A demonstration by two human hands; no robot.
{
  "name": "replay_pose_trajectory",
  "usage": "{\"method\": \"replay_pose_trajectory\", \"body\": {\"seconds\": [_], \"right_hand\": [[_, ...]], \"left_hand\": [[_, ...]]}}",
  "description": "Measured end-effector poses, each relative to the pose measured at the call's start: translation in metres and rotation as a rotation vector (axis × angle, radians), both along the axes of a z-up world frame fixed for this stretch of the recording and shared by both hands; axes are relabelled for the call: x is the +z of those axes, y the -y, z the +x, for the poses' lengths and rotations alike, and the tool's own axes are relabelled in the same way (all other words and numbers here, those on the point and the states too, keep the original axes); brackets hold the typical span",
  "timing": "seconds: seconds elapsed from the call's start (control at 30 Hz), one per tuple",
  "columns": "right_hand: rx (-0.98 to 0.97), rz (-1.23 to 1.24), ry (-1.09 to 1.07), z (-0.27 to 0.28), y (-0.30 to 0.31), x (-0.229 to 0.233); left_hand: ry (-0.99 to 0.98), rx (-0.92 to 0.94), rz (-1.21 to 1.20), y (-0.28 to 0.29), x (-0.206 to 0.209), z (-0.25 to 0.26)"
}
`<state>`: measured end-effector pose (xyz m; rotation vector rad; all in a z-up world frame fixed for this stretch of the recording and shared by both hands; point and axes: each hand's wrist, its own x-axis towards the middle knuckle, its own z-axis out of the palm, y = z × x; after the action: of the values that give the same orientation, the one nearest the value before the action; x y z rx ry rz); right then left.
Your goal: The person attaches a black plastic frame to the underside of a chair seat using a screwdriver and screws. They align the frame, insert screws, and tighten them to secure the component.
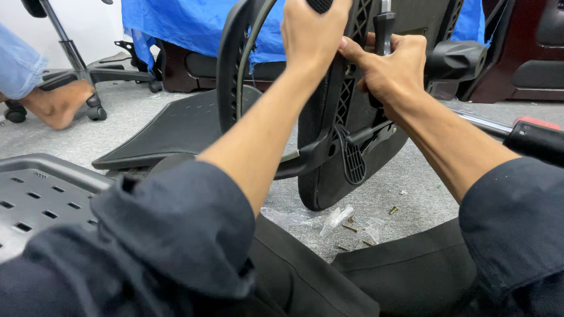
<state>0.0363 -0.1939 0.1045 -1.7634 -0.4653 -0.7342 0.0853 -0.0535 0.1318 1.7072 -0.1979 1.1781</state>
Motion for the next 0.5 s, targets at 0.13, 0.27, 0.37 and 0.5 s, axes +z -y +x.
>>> {"method": "replay_pose_trajectory", "body": {"seconds": [0.13, 0.27, 0.37, 0.5], "right_hand": [[0.095, 0.024, 0.037, 0.008, 0.000, -0.003], [0.129, -0.001, 0.095, 0.017, 0.006, -0.007], [0.108, -0.028, 0.084, 0.018, 0.006, -0.010], [0.118, 0.009, 0.097, 0.014, 0.001, -0.014]], "left_hand": [[-0.072, 0.024, 0.281, -0.004, 0.019, 0.022], [0.053, 0.186, 0.235, 0.008, 0.013, 0.036], [0.020, 0.178, 0.345, 0.000, 0.018, 0.046], [-0.092, 0.065, 0.414, -0.011, 0.015, 0.058]]}}
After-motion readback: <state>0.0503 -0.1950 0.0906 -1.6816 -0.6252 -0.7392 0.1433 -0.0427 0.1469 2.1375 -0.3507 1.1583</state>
